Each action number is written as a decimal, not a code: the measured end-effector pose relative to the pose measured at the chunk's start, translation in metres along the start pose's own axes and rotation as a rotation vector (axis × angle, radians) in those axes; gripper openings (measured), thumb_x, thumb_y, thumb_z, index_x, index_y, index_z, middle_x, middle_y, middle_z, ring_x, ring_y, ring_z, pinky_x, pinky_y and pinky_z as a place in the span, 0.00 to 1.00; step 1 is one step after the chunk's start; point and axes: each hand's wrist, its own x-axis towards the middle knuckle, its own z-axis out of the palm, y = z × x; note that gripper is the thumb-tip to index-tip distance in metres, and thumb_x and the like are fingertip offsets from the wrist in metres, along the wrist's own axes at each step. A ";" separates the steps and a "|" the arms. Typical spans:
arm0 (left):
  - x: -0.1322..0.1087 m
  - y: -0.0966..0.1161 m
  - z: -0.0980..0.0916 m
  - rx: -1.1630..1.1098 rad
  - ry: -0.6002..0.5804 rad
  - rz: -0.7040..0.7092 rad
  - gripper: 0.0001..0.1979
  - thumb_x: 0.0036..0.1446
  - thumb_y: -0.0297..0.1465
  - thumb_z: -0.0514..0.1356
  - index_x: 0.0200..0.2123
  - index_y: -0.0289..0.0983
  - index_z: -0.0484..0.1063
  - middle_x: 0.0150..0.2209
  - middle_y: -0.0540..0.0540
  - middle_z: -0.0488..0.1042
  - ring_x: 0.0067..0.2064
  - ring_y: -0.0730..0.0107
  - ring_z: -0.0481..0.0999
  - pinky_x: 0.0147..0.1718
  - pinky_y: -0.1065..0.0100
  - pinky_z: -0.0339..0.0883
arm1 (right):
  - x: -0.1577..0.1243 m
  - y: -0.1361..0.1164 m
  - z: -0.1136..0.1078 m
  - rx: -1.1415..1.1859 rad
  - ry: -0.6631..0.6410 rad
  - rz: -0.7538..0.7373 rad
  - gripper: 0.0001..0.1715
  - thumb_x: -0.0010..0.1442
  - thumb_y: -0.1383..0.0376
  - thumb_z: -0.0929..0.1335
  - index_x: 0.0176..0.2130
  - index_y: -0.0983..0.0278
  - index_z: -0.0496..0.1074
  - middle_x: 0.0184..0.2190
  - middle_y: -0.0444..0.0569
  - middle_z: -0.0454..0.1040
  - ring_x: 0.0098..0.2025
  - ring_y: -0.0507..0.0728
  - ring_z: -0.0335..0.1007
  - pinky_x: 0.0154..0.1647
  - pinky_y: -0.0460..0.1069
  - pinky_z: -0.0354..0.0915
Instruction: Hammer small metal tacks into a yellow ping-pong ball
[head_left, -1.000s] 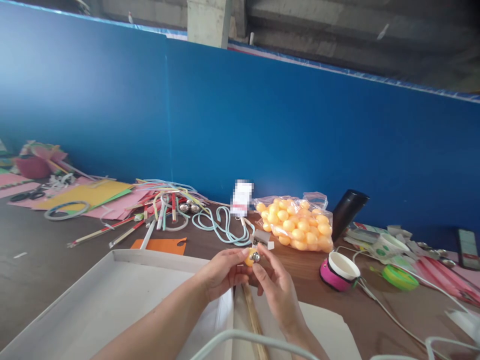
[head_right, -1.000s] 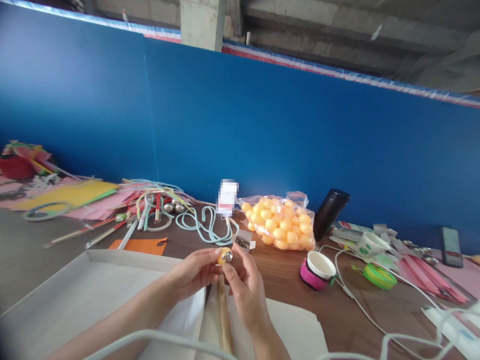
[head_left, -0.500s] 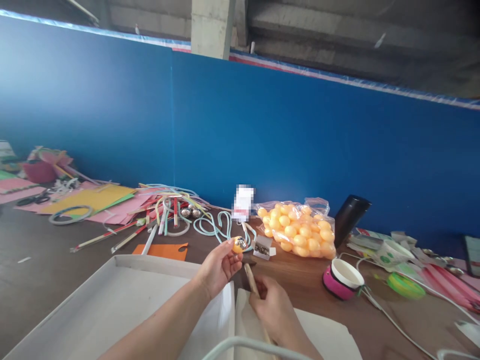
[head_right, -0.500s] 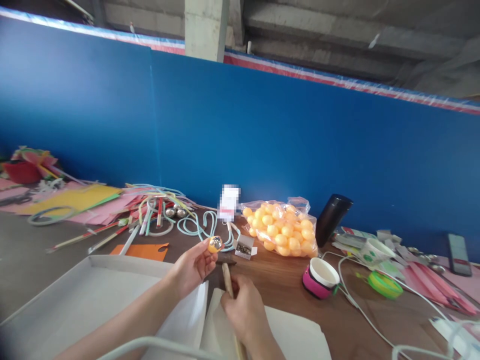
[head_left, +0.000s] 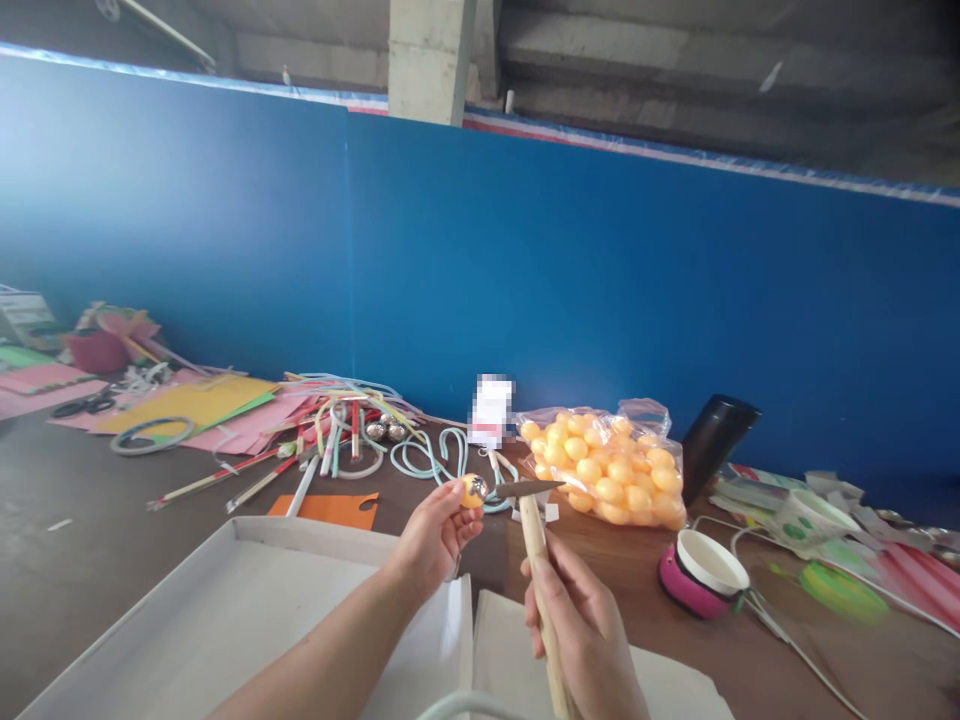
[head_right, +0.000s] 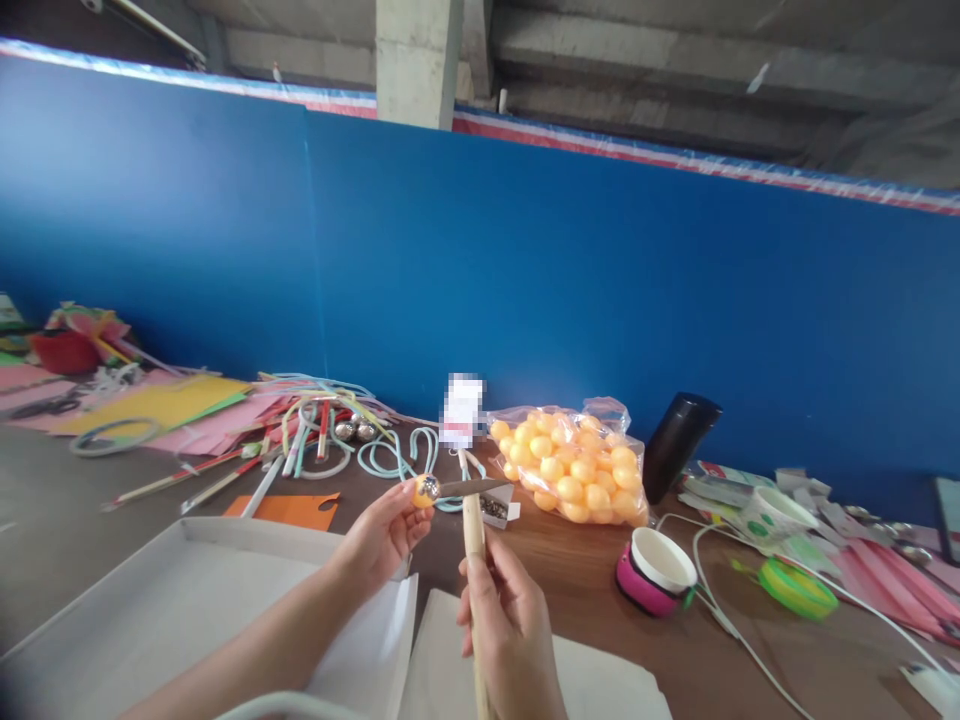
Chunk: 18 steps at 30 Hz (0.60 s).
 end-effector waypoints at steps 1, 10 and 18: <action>-0.001 0.000 0.001 0.021 -0.012 0.007 0.12 0.51 0.31 0.61 0.40 0.33 0.68 0.29 0.46 0.72 0.29 0.76 0.73 0.29 0.75 0.70 | -0.001 -0.001 0.000 0.007 -0.006 0.002 0.29 0.54 0.52 0.65 0.52 0.62 0.65 0.24 0.45 0.68 0.20 0.51 0.60 0.15 0.44 0.59; -0.005 -0.001 0.003 0.118 -0.031 0.050 0.13 0.50 0.33 0.62 0.39 0.33 0.69 0.30 0.46 0.72 0.31 0.74 0.74 0.33 0.73 0.69 | -0.004 0.008 0.009 -0.045 0.016 -0.111 0.29 0.54 0.54 0.65 0.54 0.58 0.65 0.33 0.49 0.70 0.25 0.52 0.62 0.16 0.43 0.58; -0.003 -0.001 0.004 0.157 -0.008 0.076 0.14 0.48 0.34 0.63 0.38 0.34 0.70 0.31 0.46 0.72 0.31 0.73 0.74 0.32 0.73 0.69 | -0.004 0.009 0.012 -0.045 0.044 -0.137 0.30 0.53 0.53 0.65 0.54 0.60 0.66 0.33 0.50 0.71 0.24 0.53 0.62 0.15 0.43 0.58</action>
